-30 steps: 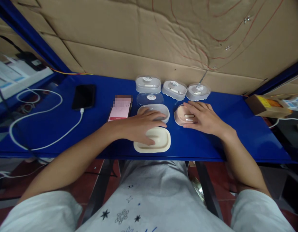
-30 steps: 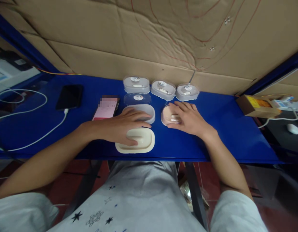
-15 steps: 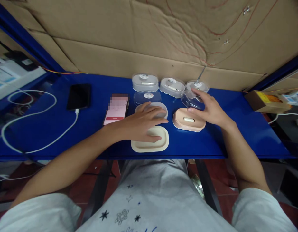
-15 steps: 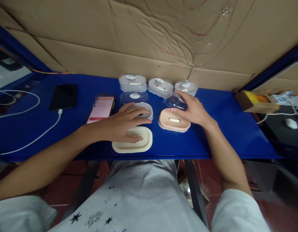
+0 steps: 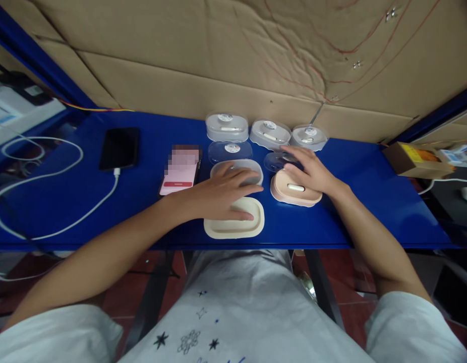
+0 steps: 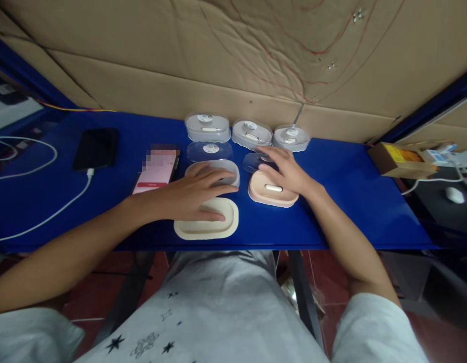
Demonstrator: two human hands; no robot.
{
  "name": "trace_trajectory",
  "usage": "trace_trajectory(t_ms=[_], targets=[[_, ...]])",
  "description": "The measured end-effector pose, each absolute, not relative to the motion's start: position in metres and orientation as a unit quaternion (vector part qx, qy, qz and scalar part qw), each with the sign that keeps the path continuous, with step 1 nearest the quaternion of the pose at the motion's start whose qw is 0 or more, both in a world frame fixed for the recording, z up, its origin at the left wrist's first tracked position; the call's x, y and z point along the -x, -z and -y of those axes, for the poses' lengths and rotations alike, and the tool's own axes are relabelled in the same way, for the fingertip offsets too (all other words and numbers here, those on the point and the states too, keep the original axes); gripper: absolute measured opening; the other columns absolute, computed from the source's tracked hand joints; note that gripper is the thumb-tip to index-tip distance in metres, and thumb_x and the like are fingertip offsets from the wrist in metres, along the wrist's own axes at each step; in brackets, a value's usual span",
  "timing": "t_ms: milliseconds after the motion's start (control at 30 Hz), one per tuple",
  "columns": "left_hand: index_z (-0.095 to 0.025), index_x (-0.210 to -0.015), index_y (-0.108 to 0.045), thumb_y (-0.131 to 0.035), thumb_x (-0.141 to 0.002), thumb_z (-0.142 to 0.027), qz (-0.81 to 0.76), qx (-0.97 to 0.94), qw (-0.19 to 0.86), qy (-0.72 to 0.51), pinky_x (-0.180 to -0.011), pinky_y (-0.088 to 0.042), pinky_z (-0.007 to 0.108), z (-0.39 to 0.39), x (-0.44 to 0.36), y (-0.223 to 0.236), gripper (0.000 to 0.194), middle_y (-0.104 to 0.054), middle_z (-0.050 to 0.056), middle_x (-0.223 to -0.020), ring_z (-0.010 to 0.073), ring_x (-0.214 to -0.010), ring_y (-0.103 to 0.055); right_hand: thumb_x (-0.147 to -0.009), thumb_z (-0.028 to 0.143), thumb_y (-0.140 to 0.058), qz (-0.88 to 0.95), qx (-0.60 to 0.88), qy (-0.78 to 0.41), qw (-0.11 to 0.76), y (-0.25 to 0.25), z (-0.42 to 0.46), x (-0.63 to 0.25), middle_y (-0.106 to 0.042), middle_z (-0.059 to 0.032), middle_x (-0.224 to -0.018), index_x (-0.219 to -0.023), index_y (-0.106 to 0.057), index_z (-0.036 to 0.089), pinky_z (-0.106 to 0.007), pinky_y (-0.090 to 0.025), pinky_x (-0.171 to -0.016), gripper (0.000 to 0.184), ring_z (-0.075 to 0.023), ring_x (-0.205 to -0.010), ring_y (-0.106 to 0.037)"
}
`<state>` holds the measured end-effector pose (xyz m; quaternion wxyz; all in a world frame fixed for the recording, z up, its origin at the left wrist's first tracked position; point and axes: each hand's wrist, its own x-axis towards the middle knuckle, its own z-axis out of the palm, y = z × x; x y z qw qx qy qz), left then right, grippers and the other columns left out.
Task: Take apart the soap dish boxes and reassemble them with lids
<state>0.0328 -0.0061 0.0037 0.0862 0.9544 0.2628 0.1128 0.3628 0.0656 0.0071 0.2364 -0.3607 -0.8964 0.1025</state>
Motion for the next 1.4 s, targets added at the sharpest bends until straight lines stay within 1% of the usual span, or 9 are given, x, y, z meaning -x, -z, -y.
trace_trajectory(t_ms=[200,367,500,700,933,1033,1200,1300,1400], targets=[[-0.022,-0.158,-0.058,-0.082,-0.097,-0.051,-0.264,-0.956,0.076,-0.107,-0.133,-0.020,0.068,0.006,-0.033,-0.002,0.072,-0.056,0.023,-0.161,0.0420,-0.156,-0.048,-0.103,0.057,-0.062,0.887,0.401,-0.014,0.230,-0.012,-0.063,-0.376,-0.077,-0.0138,-0.133,-0.125,-0.075,0.026,-0.059,-0.049,-0.112,0.041,-0.0389,-0.128,-0.070],[-0.025,-0.157,-0.058,-0.082,-0.097,-0.051,-0.267,-0.954,0.078,-0.114,-0.133,-0.023,0.065,0.005,-0.034,-0.002,0.070,-0.056,0.021,-0.162,0.0405,-0.154,-0.050,-0.112,0.047,-0.047,0.898,0.389,-0.053,0.199,-0.008,-0.063,-0.375,-0.073,-0.0086,-0.150,-0.147,-0.067,0.031,-0.061,-0.045,-0.118,0.043,-0.0354,-0.144,-0.065],[-0.027,-0.159,-0.055,-0.080,-0.097,-0.052,-0.267,-0.953,0.081,-0.114,-0.133,-0.021,0.064,0.004,-0.033,0.000,0.071,-0.056,0.020,-0.163,0.0401,-0.155,-0.049,-0.115,0.044,-0.039,0.901,0.387,-0.052,0.190,-0.001,-0.066,-0.372,-0.071,-0.0088,-0.154,-0.152,-0.066,0.031,-0.064,-0.046,-0.121,0.048,-0.0336,-0.149,-0.062],[-0.024,-0.160,-0.053,-0.079,-0.099,-0.052,-0.278,-0.953,0.076,-0.090,-0.131,-0.023,0.064,0.003,-0.031,0.001,0.072,-0.051,0.021,-0.167,0.0413,-0.155,-0.048,-0.116,0.053,-0.039,0.903,0.359,-0.120,0.201,0.005,-0.069,-0.372,-0.063,-0.0113,-0.163,-0.159,-0.062,0.024,-0.058,-0.044,-0.131,0.057,-0.0311,-0.158,-0.053],[-0.026,-0.159,-0.055,-0.080,-0.097,-0.052,-0.276,-0.953,0.078,-0.102,-0.131,-0.025,0.062,0.003,-0.032,0.001,0.072,-0.051,0.020,-0.168,0.0418,-0.154,-0.050,-0.113,0.070,-0.037,0.877,0.399,-0.176,0.201,0.011,-0.076,-0.371,-0.055,-0.0075,-0.170,-0.162,-0.059,0.030,-0.061,-0.032,-0.138,0.067,-0.0318,-0.165,-0.041],[-0.024,-0.159,-0.055,-0.080,-0.097,-0.050,-0.273,-0.953,0.079,-0.104,-0.131,-0.026,0.062,0.002,-0.032,0.001,0.072,-0.052,0.020,-0.167,0.0424,-0.154,-0.049,-0.111,0.074,-0.034,0.864,0.402,-0.197,0.230,0.013,-0.082,-0.372,-0.056,-0.0076,-0.169,-0.159,-0.061,0.030,-0.059,-0.033,-0.137,0.070,-0.0309,-0.165,-0.042],[-0.021,-0.160,-0.055,-0.080,-0.098,-0.049,-0.272,-0.953,0.079,-0.102,-0.131,-0.025,0.065,0.004,-0.032,0.000,0.073,-0.051,0.021,-0.167,0.0429,-0.155,-0.049,-0.112,0.068,-0.034,0.825,0.462,-0.050,0.320,0.017,-0.102,-0.395,-0.062,-0.0148,-0.163,-0.149,-0.069,0.025,-0.060,-0.039,-0.132,0.066,-0.0354,-0.156,-0.054],[-0.022,-0.160,-0.054,-0.079,-0.099,-0.051,-0.276,-0.954,0.067,-0.091,-0.132,-0.024,0.063,0.004,-0.033,0.000,0.072,-0.050,0.021,-0.168,0.0407,-0.155,-0.049,-0.109,0.072,-0.035,0.819,0.503,0.004,0.277,0.023,-0.114,-0.412,-0.058,-0.0194,-0.165,-0.154,-0.065,0.023,-0.066,-0.038,-0.130,0.073,-0.0412,-0.157,-0.051],[-0.025,-0.159,-0.054,-0.076,-0.100,-0.054,-0.276,-0.954,0.064,-0.097,-0.133,-0.024,0.061,0.003,-0.032,0.000,0.070,-0.051,0.019,-0.168,0.0394,-0.155,-0.049,-0.109,0.073,-0.033,0.827,0.502,-0.025,0.251,0.029,-0.118,-0.418,-0.050,-0.0174,-0.173,-0.164,-0.055,0.025,-0.067,-0.032,-0.134,0.076,-0.0402,-0.163,-0.043]])
